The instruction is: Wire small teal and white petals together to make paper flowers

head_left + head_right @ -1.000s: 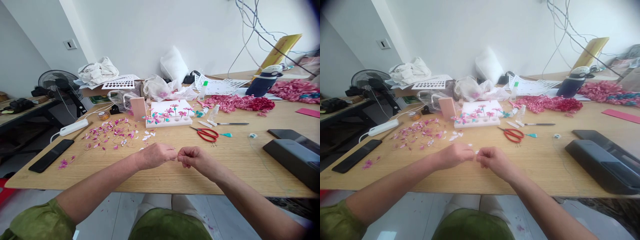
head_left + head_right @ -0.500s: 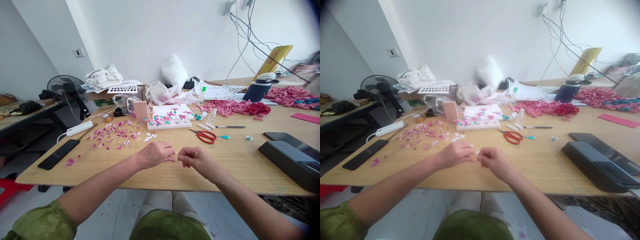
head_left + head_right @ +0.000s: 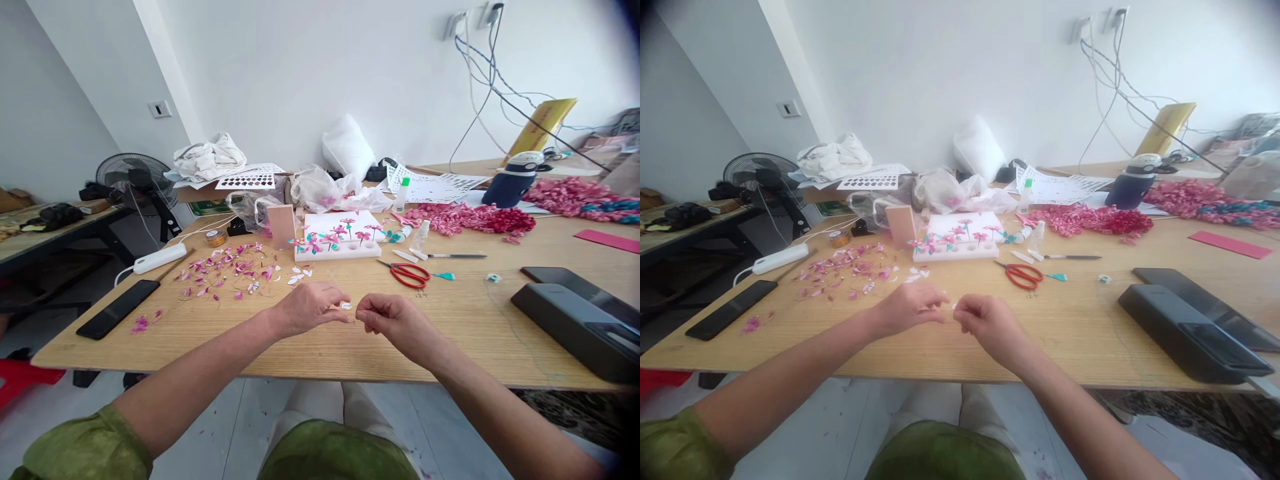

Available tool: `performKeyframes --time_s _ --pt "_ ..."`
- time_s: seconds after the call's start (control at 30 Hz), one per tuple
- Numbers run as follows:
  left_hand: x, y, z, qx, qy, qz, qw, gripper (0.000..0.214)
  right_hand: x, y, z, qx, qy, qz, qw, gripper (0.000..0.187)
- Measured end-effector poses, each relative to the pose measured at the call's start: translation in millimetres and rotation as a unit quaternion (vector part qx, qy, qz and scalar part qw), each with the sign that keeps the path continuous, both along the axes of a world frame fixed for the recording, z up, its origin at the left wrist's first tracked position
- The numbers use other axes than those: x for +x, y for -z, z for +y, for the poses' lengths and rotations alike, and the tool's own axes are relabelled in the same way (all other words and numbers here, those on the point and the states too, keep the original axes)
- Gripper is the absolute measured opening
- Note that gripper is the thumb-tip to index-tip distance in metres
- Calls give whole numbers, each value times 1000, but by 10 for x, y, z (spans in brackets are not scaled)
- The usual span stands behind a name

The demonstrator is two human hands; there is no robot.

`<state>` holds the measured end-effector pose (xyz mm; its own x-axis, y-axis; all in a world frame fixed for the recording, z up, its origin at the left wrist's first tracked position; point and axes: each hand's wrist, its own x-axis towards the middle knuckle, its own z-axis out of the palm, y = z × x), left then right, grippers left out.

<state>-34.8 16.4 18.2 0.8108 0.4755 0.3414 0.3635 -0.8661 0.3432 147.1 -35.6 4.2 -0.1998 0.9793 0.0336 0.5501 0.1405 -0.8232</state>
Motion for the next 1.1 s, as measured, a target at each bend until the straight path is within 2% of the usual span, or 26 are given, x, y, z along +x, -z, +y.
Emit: performKeyframes --time_s 0.1,0.17,0.33,0.4,0.5,0.63,0.7,0.77,0.8,0.87,1.1 --pt "1 7 -26 -148 -52 -64 986 28 -17 -49 -57 67 18 -66 995 16" --pt "30 16 -59 -226 -61 -82 969 30 -40 -75 -86 102 21 -97 990 17" --pt "138 50 -114 -260 -83 -109 956 18 -86 -77 -95 151 32 -148 977 20" --pt "169 73 -124 -308 -95 -142 936 14 -88 -64 -88 158 36 -156 974 19" --pt "200 120 -158 -413 -106 -216 878 12 -79 -44 -88 158 39 -158 974 20" --pt "226 183 -243 -545 -120 -311 769 18 -72 -23 -107 160 35 -156 974 21" --pt "226 205 -275 -606 -105 -334 714 21 -70 -14 -117 171 28 -160 972 21" --pt "217 216 -289 -647 -78 -334 681 22 -65 -3 -123 182 18 -161 970 22" --pt "210 217 -291 -657 -67 -326 677 23 -62 4 -126 188 14 -160 969 22" --pt "199 210 -291 -660 -56 -296 689 23 -53 19 -131 198 7 -164 966 22" --pt "206 139 -276 -546 -81 -199 810 20 -36 64 -175 211 -7 -239 948 26"
